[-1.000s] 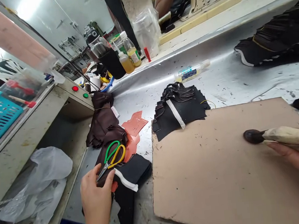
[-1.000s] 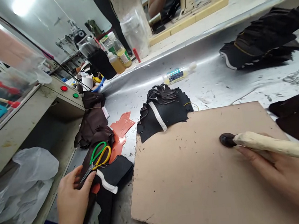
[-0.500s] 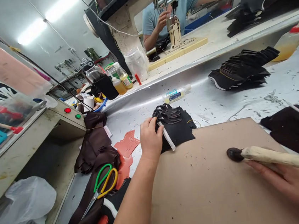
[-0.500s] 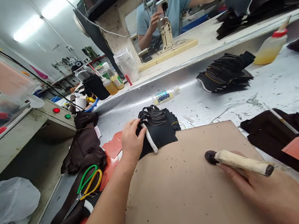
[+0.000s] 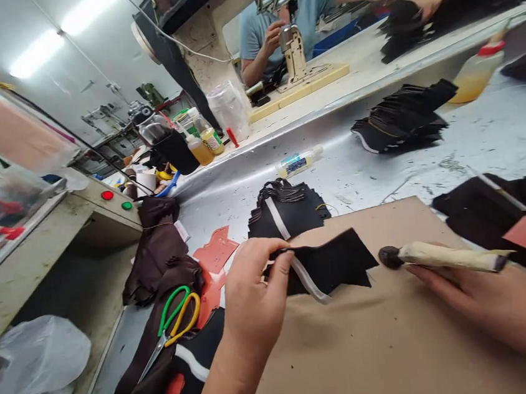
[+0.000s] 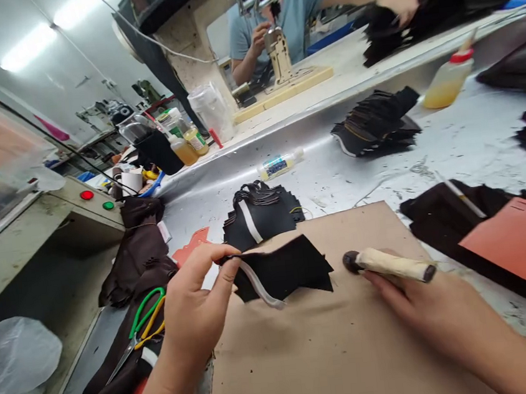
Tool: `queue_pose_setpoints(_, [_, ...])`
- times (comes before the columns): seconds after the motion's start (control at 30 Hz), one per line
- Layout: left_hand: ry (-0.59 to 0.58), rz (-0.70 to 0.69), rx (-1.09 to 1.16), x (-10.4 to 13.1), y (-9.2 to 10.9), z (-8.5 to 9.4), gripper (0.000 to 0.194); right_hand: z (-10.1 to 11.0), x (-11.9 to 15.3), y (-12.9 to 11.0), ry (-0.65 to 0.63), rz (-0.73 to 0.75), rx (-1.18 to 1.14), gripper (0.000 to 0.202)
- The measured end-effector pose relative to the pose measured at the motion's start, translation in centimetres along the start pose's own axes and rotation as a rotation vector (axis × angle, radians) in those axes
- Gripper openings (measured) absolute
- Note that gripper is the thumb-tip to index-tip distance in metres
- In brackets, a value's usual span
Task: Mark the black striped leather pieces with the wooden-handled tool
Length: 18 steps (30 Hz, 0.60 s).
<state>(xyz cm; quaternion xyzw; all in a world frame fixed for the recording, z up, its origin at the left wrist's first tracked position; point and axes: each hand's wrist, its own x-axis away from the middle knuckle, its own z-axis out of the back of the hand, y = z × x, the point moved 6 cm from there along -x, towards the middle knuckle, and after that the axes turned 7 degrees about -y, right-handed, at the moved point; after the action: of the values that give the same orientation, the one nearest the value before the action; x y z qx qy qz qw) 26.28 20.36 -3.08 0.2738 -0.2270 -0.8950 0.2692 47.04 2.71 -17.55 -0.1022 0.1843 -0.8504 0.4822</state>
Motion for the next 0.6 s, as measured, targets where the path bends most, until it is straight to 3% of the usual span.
queue_pose_setpoints(0.17, [0.044,0.353,0.232,-0.5,-5.1,0.6,0.021,1.1,-0.3,-1.3,-0.007,0.061,-0.088,0.036])
queue_pose_setpoints(0.23, [0.046,0.411,0.398,-0.4,-6.0,1.4,0.027,1.4,-0.3,-1.5,0.019,0.086,-0.091,0.035])
queue_pose_setpoints(0.3, [-0.068,0.457,0.579,0.1,-5.9,0.9,0.028,1.4,-0.3,-1.6,0.028,0.085,-0.086,0.034])
queue_pose_setpoints(0.37, [-0.325,0.521,0.704,1.4,-5.0,-1.7,0.023,1.3,-0.4,-1.6,0.015,0.085,-0.095,0.033])
queue_pose_setpoints(0.43, [-0.597,0.584,0.731,3.4,-3.9,-5.8,0.014,1.1,-0.5,-1.6,0.001,0.084,-0.114,0.034])
queue_pose_setpoints(0.47, [-0.669,0.595,0.708,4.3,-3.4,-7.9,0.009,1.1,-0.6,-1.6,-0.006,0.081,-0.121,0.034])
queue_pose_setpoints(0.53, [-0.673,0.532,0.601,5.5,-2.7,-11.1,0.009,1.2,-0.6,-1.3,-0.009,0.065,-0.147,0.034])
queue_pose_setpoints(0.6, [-0.583,0.412,0.452,6.2,-2.1,-13.0,0.011,1.6,-0.3,-1.4,-0.031,0.068,-0.22,0.033])
